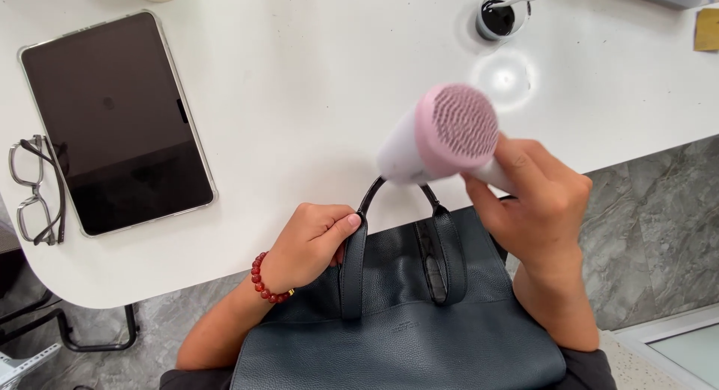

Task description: Applying and drying edge finish on a leather handbag handle.

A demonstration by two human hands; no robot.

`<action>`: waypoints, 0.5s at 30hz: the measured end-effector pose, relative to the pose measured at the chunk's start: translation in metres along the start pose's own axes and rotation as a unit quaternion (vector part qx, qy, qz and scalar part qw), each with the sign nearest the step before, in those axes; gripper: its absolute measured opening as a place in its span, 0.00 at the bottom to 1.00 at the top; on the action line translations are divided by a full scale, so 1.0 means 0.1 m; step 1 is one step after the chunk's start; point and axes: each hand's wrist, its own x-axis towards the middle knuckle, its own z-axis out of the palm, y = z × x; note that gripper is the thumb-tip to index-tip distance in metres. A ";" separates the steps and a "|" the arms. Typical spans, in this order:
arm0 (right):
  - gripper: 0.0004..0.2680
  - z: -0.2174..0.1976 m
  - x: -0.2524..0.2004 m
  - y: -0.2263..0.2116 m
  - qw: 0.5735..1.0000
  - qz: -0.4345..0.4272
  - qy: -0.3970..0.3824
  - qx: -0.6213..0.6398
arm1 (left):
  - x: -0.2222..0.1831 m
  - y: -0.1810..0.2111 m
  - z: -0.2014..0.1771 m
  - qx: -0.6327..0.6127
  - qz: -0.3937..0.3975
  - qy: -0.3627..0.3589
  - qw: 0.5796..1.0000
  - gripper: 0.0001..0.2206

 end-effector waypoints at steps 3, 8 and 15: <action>0.18 0.00 0.11 -0.05 0.999 0.014 0.013 -0.044 | 0.02 0.02 -0.03 0.002 -0.006 -0.013 1.000 0.18; 0.16 -0.05 0.28 -0.17 1.000 -0.003 0.019 0.004 | 0.04 -0.12 -0.09 -0.089 -0.032 -0.059 0.994 0.17; 0.12 -0.13 0.03 0.08 0.999 0.001 0.028 0.021 | 0.02 -0.11 -0.15 -0.157 -0.052 -0.087 0.982 0.17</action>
